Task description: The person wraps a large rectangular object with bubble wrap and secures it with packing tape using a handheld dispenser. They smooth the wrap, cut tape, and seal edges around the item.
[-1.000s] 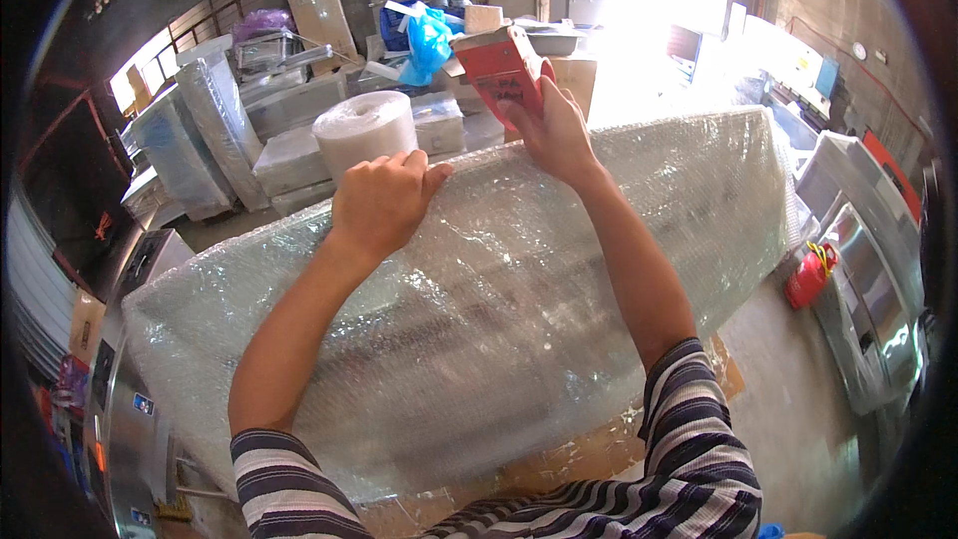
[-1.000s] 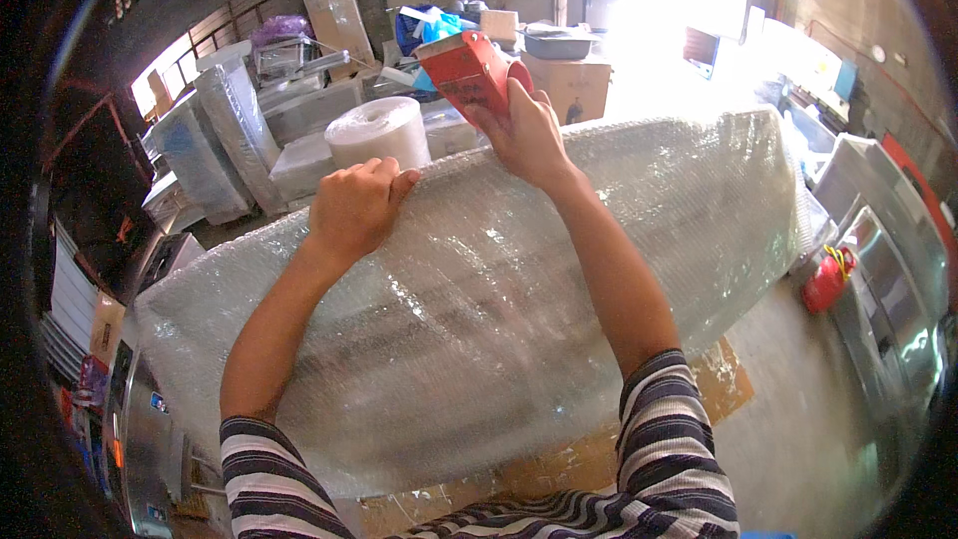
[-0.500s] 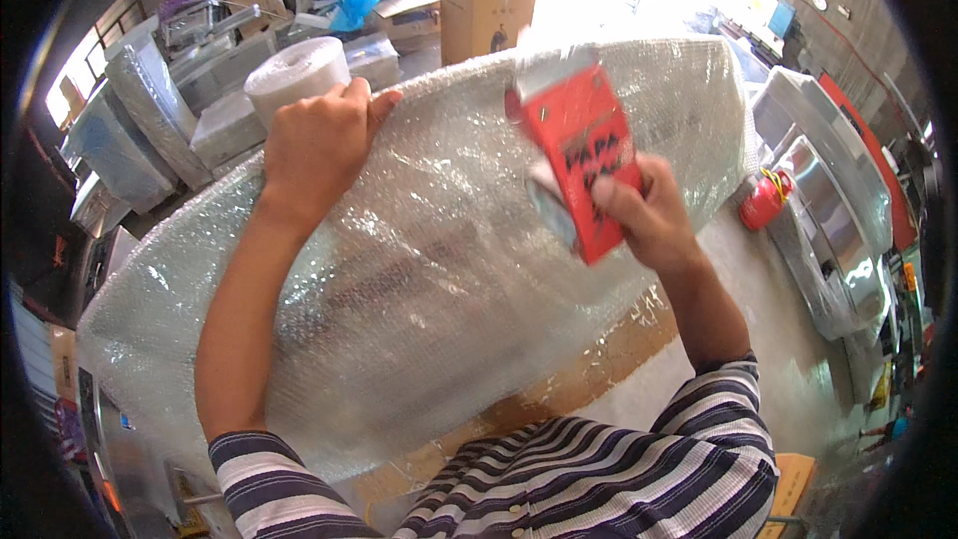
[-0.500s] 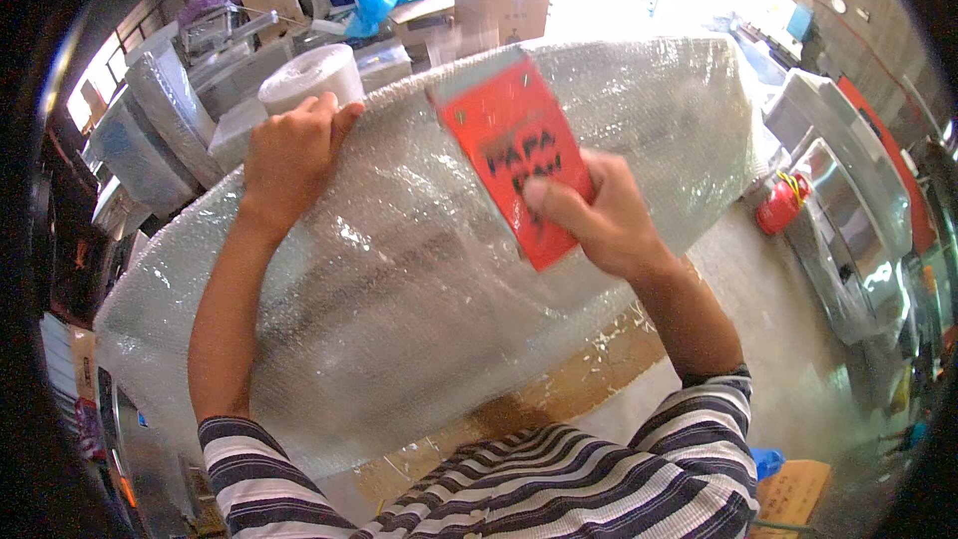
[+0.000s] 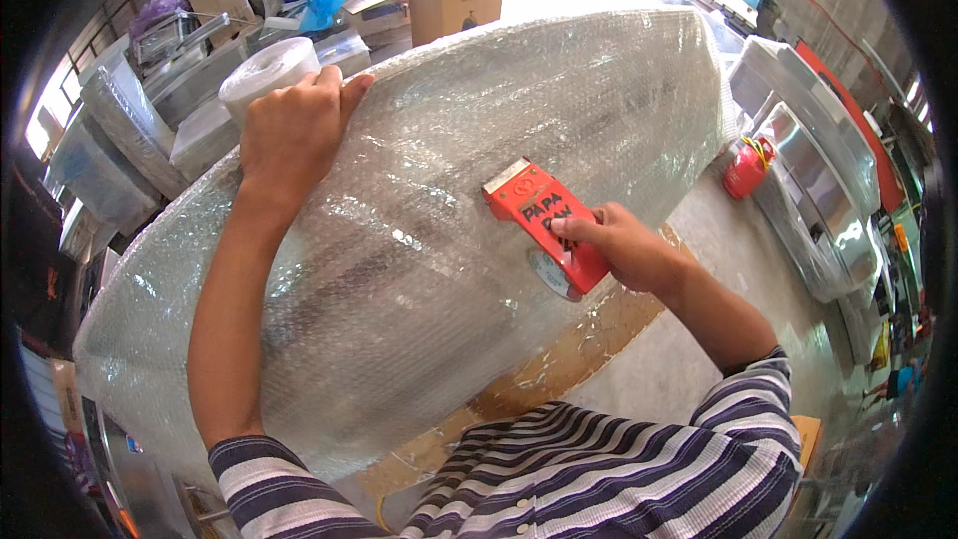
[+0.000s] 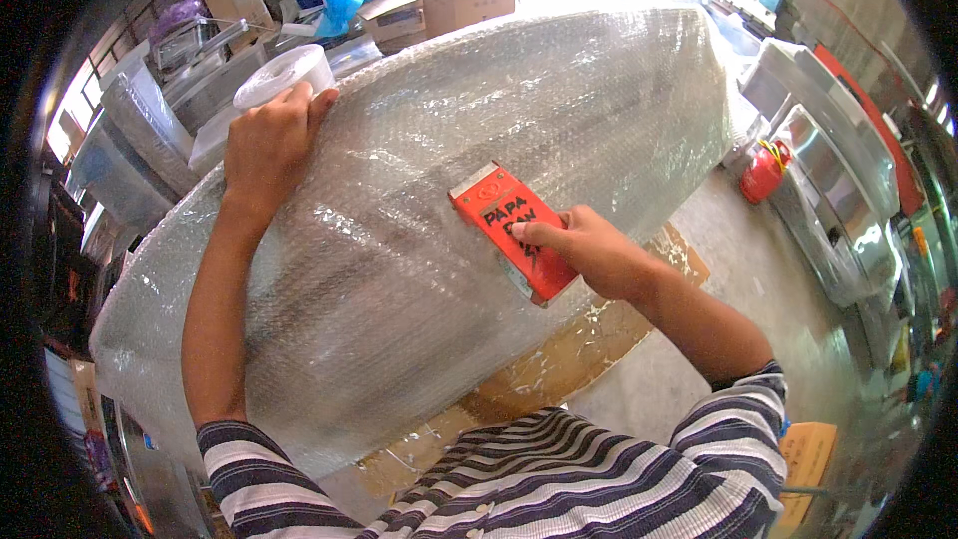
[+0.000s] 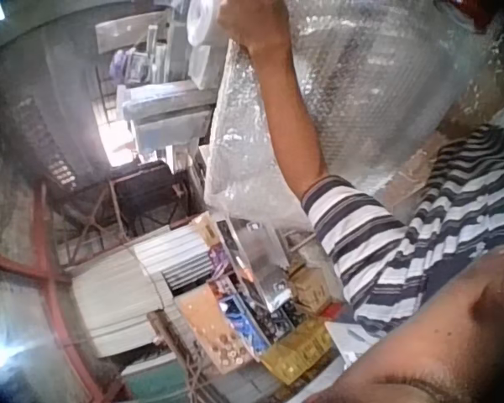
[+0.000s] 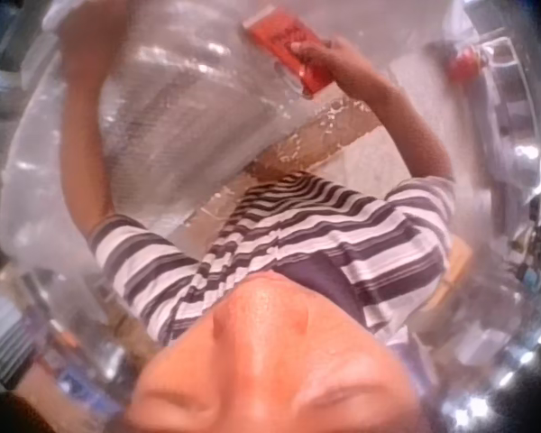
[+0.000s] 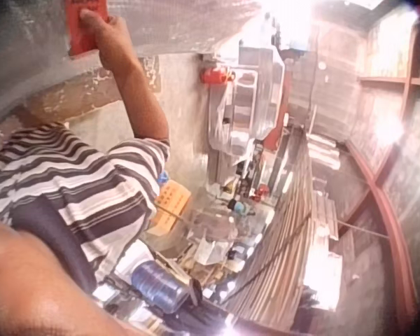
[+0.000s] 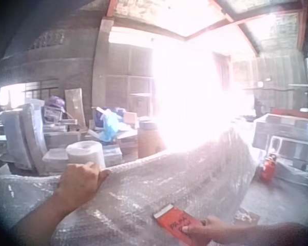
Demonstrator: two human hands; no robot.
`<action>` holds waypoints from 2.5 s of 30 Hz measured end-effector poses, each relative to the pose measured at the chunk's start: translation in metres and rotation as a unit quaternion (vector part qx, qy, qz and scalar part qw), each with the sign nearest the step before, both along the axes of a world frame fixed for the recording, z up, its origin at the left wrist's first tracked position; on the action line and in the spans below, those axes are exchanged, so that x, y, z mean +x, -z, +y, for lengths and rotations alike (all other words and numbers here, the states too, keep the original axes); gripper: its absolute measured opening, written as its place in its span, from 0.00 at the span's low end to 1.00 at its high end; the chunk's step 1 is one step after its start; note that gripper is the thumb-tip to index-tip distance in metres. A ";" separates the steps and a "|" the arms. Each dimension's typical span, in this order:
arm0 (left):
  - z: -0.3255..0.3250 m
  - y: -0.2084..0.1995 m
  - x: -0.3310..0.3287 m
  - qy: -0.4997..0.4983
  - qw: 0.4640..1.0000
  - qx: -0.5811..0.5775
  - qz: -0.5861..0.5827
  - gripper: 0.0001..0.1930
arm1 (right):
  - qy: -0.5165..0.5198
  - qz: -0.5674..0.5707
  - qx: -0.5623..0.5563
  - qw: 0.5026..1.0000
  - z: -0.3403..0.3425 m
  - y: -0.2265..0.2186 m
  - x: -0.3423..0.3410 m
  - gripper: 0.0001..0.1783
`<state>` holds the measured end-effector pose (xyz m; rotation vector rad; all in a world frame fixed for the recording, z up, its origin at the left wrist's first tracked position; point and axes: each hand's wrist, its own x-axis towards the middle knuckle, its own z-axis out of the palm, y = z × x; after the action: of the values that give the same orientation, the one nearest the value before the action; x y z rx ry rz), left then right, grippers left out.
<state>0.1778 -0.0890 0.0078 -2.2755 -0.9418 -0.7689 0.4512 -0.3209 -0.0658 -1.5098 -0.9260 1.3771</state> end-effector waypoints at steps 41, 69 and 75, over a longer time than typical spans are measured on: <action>0.072 0.003 0.007 -0.035 0.995 -0.090 0.010 0.37 | -0.010 0.135 -0.227 0.965 0.008 0.004 0.009 0.18; 0.083 -0.007 0.021 -0.089 0.984 -0.151 0.026 0.42 | -0.119 0.113 -0.129 0.978 -0.110 0.156 0.030 0.35; 0.094 -0.002 0.007 -0.076 0.990 -0.119 0.010 0.42 | -0.133 0.068 -0.126 0.981 -0.106 0.148 0.029 0.35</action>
<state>0.1844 0.0053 0.0102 -2.3728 -1.2383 -0.5936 0.4805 -0.4270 -0.2134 -1.4924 -0.9181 1.8249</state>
